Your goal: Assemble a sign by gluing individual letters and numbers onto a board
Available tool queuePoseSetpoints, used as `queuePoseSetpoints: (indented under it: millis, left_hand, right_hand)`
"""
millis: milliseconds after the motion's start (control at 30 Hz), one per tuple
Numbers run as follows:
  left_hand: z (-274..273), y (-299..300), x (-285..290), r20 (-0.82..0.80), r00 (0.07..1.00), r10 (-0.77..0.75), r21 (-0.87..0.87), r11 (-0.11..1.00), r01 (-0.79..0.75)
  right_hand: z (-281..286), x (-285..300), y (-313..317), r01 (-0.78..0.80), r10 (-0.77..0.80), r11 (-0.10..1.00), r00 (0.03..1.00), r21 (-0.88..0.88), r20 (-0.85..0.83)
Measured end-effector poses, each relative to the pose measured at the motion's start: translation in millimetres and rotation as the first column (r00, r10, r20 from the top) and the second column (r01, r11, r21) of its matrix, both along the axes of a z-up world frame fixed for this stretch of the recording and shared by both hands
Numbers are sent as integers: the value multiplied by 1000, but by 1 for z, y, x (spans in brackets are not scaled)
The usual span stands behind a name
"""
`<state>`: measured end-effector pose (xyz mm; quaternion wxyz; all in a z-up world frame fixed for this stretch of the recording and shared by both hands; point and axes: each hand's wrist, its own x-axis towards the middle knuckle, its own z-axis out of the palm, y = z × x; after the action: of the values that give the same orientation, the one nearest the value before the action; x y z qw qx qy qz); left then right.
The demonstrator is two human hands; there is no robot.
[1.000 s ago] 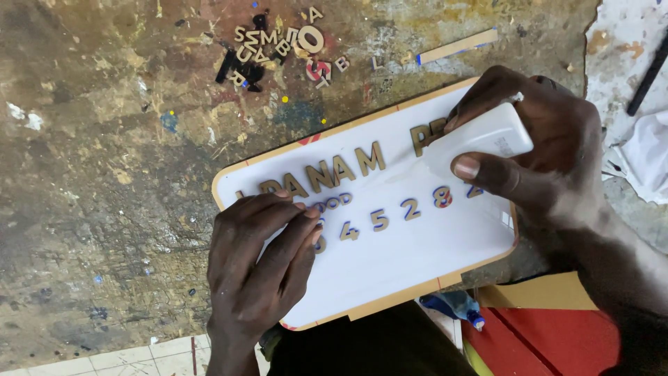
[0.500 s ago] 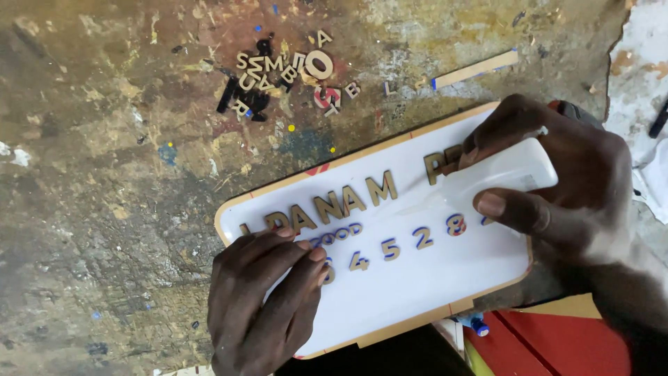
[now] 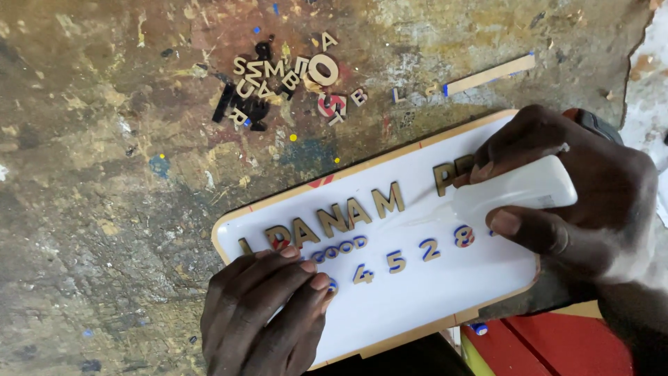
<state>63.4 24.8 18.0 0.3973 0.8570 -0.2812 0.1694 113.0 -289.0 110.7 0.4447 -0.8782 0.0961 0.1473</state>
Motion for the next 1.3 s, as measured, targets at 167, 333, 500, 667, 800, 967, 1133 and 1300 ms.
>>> queuePoseSetpoints:
  millis: [167, 333, 500, 667, 800, 967, 1133, 1300]
  left_hand:
    - [3, 0, 0, -14, 1000, -1, 22, 1000, 2]
    - [2, -1, 1, -2, 1000, 8, 18, 1000, -8]
    - [1, 0, -1, -7, 1000, 15, 32, 999, -14]
    - [2, -1, 0, -13, 1000, 14, 30, 999, -14]
    - [3, -5, 1, 11, 999, 50, 19, 999, -50]
    - [2, -4, 0, -4, 999, 42, 32, 999, -42]
    - [0, -4, 0, 14, 999, 38, 27, 999, -39]
    - [0, -2, 1, 1, 1000, 23, 44, 999, -23]
  right_hand:
    - [1, 0, 2, -53, 55, 997, 998, -64, 24]
    - [-2, -2, -3, -25, 25, 999, 1000, -22, -6]
    - [6, 0, 4, -37, 36, 999, 999, -39, -23]
    - [-4, -2, -5, -116, 120, 990, 992, -73, 42]
    - [1, -3, -3, -61, 59, 997, 997, -50, -47]
    - [-4, -1, -6, -124, 125, 992, 992, -21, 23]
    - [-11, 0, -12, -205, 203, 979, 973, 11, 114]
    - [-15, -4, -14, -236, 233, 972, 957, -1, 171]
